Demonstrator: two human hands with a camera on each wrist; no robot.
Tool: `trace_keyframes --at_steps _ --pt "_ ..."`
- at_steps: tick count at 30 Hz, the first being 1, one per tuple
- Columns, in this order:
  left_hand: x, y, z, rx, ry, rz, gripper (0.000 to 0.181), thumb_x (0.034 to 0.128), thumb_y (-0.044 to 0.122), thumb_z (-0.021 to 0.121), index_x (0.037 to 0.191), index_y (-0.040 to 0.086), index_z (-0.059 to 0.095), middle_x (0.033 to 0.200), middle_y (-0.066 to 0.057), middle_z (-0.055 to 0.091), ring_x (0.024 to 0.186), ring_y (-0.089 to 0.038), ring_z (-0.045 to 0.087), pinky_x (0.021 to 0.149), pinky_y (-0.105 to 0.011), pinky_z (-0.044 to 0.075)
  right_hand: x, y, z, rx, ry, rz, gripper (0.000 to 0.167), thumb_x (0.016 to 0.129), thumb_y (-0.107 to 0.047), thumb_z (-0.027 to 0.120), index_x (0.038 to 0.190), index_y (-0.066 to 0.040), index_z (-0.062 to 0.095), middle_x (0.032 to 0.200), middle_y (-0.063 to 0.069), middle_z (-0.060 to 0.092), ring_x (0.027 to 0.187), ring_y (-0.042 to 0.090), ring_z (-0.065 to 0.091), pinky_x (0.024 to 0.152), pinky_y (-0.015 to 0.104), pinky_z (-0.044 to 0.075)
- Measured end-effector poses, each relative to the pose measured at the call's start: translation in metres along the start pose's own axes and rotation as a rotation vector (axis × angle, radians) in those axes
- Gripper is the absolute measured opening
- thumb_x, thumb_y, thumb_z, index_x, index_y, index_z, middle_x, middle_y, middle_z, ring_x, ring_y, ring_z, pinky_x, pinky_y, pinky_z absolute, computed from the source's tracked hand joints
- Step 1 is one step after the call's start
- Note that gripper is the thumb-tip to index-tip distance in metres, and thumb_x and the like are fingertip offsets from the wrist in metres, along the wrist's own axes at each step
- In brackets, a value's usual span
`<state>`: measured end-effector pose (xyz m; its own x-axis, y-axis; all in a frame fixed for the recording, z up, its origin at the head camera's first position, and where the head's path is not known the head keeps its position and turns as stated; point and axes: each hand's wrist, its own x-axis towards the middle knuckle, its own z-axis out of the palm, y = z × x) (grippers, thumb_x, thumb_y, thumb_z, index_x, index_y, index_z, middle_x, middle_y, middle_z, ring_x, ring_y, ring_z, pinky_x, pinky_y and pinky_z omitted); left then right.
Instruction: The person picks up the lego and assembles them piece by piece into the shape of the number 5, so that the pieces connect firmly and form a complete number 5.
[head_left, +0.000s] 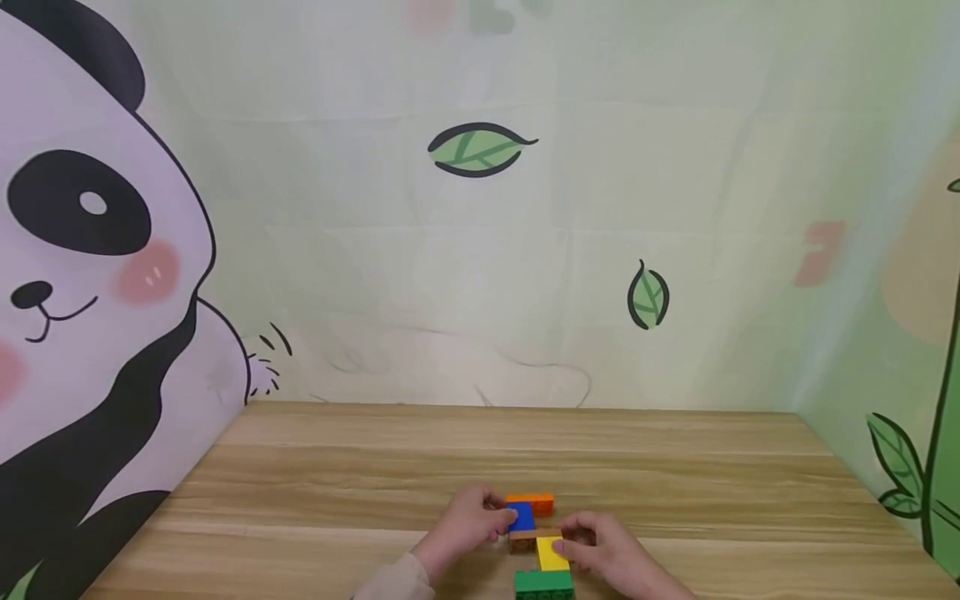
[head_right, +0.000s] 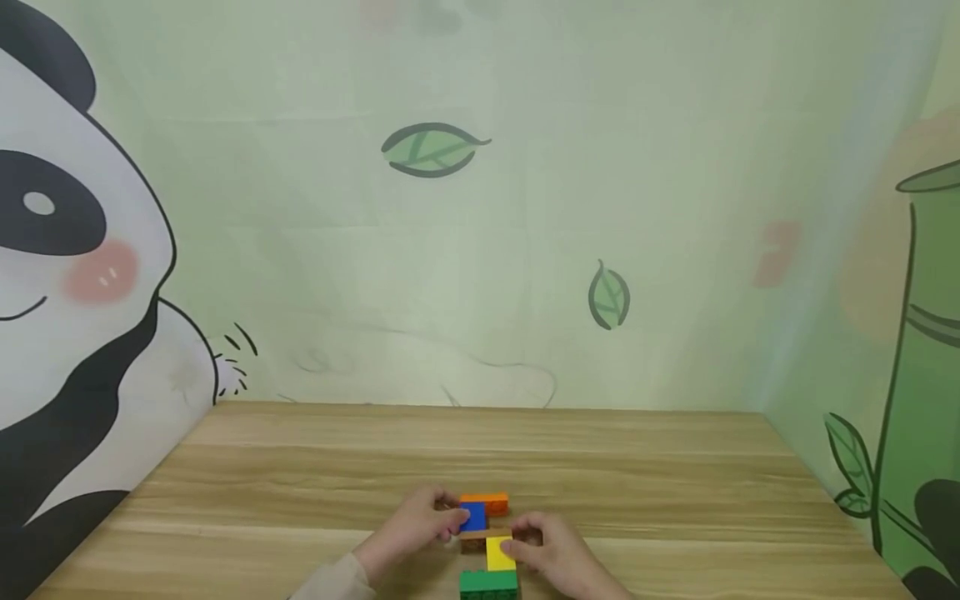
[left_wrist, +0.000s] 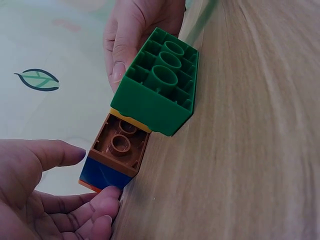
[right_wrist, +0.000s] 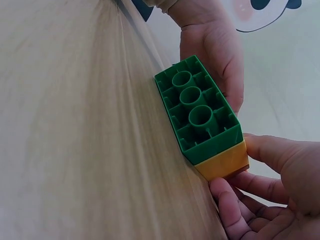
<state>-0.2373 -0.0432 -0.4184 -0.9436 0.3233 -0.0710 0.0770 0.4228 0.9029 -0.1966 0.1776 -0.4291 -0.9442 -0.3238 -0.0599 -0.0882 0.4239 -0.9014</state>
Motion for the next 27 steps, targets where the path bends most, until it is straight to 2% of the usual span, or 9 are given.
trace_keyframes --at_steps 7,12,19,27 --pt "-0.0019 0.0016 -0.0032 0.000 -0.016 -0.014 0.033 0.0878 0.016 0.068 0.110 -0.007 0.060 0.082 -0.006 0.062 0.061 -0.011 0.053 0.053 -0.021 0.043 0.0000 -0.0019 -0.0006 0.013 -0.005 -0.007 0.038 0.091 -0.025 0.065 0.113 0.007 0.061 0.088 0.004 0.062 0.072 0.013 0.053 0.056 0.022 0.047" --pt "-0.0042 0.0039 -0.0043 -0.033 -0.028 -0.016 0.035 0.0880 0.017 0.068 0.113 -0.007 0.059 0.083 -0.007 0.062 0.061 -0.011 0.052 0.054 -0.022 0.043 -0.0003 -0.0042 -0.0018 0.026 -0.014 -0.010 0.039 0.091 -0.024 0.065 0.114 0.007 0.060 0.090 0.005 0.063 0.072 0.013 0.054 0.057 0.022 0.048" --pt "-0.0053 0.0003 -0.0060 -0.081 -0.039 0.013 0.037 0.0881 0.015 0.068 0.116 -0.007 0.058 0.085 -0.007 0.062 0.062 -0.011 0.053 0.055 -0.022 0.045 -0.0009 -0.0057 -0.0036 0.033 -0.015 0.012 0.044 0.091 -0.027 0.065 0.117 0.007 0.059 0.096 0.006 0.065 0.077 0.016 0.057 0.060 0.025 0.051" --pt "-0.0082 -0.0033 -0.0095 -0.081 -0.055 -0.012 0.038 0.0885 0.017 0.068 0.119 -0.002 0.057 0.088 -0.008 0.062 0.067 -0.014 0.056 0.060 -0.027 0.050 -0.0004 -0.0053 -0.0064 0.051 -0.042 0.024 0.043 0.093 -0.027 0.063 0.119 0.007 0.059 0.098 0.007 0.065 0.081 0.016 0.057 0.063 0.027 0.052"
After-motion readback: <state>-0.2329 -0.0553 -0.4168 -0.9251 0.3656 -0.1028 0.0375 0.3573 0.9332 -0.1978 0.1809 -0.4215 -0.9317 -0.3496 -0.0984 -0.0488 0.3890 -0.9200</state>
